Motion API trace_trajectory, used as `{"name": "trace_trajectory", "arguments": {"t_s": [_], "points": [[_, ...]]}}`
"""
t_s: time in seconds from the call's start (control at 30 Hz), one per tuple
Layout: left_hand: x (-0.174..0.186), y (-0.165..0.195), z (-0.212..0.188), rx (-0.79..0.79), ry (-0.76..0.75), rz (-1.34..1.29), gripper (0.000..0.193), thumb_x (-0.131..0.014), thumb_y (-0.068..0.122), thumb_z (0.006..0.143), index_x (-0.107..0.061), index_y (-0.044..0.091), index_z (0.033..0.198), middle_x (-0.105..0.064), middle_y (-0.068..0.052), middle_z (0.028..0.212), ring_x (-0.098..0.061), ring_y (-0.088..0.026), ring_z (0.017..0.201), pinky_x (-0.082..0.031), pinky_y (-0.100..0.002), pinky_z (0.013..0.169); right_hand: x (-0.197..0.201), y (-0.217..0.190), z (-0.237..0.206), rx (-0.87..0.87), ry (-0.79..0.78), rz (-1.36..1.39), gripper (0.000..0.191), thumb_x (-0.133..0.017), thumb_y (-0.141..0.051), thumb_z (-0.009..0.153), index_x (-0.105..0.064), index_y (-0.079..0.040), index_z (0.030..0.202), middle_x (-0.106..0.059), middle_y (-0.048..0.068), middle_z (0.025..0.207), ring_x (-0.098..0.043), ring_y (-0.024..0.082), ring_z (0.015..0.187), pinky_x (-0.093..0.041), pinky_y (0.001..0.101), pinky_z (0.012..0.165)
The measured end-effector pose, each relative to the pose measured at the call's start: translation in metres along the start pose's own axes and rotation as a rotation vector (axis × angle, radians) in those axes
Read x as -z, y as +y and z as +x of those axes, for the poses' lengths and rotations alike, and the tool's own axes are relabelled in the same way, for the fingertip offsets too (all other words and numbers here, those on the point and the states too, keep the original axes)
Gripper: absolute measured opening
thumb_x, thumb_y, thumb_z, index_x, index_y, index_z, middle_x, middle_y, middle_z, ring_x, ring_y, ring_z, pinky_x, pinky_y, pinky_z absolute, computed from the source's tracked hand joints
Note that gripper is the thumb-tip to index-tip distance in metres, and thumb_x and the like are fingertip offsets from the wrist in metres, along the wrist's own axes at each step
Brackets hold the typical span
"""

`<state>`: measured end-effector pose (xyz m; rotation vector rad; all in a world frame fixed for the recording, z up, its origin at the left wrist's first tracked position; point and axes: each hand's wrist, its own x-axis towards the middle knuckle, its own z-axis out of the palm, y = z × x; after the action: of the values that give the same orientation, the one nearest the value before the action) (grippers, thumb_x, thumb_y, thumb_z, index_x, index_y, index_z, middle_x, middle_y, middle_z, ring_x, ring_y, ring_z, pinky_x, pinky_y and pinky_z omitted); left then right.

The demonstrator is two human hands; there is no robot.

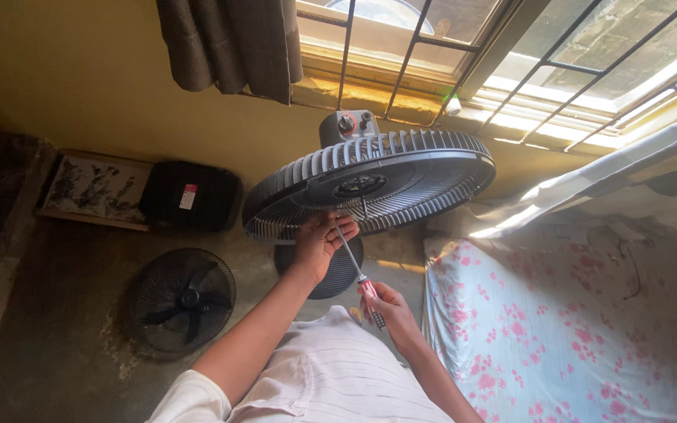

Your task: The person uses a screwdriver to loosen the rear grille of a pedestal fan, then wipes the grille and motor housing with a cloth. They remove the blade assembly, wipe the blades with the cloth, and begin reattaching the blades to the fan motor.

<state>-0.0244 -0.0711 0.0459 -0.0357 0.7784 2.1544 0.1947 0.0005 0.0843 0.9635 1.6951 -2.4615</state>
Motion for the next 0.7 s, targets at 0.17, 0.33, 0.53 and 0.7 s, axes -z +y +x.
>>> {"name": "trace_trajectory", "arguments": {"t_s": [0.17,0.33,0.53,0.7], "points": [[-0.003,-0.016,0.015,0.041,0.092,0.073,0.02,-0.077,0.018,0.089,-0.069,0.005,0.101,-0.075,-0.019,0.1,-0.076,-0.03,0.09,-0.064,-0.049,0.09,0.01,0.013,0.013,-0.068,0.083,-0.015,0.029,-0.058,-0.027,0.099,-0.071,-0.006,0.113,-0.064,-0.001,0.082,-0.057,0.007,0.071,-0.047,0.0245,0.065],[-0.015,0.0,0.01,0.046,0.111,0.196,0.025,-0.075,0.023,0.088,-0.069,0.004,0.103,-0.077,-0.017,0.095,-0.077,-0.028,0.084,-0.065,-0.044,0.082,0.013,0.013,0.014,-0.024,0.062,0.002,0.027,-0.06,-0.027,0.1,-0.069,-0.004,0.111,-0.064,-0.001,0.084,-0.057,0.008,0.071,-0.045,0.0247,0.064],[-0.023,0.048,-0.064,-0.758,0.249,1.15,0.024,-0.072,0.031,0.099,-0.072,0.008,0.102,-0.075,-0.007,0.089,-0.072,-0.018,0.084,-0.057,-0.036,0.081,0.014,0.01,0.012,0.017,0.034,0.015,0.029,-0.061,-0.025,0.098,-0.07,-0.005,0.117,-0.066,-0.001,0.086,-0.056,0.007,0.074,-0.045,0.0239,0.067],[-0.015,0.117,-0.079,-1.317,0.541,1.371,0.062,-0.088,0.044,0.093,-0.048,0.006,0.122,-0.038,-0.002,0.133,-0.042,-0.016,0.123,-0.04,-0.035,0.107,0.018,0.015,0.013,-0.001,0.059,0.023,0.03,-0.062,-0.024,0.098,-0.07,-0.003,0.12,-0.066,0.0,0.085,-0.059,0.009,0.075,-0.047,0.024,0.068]]}}
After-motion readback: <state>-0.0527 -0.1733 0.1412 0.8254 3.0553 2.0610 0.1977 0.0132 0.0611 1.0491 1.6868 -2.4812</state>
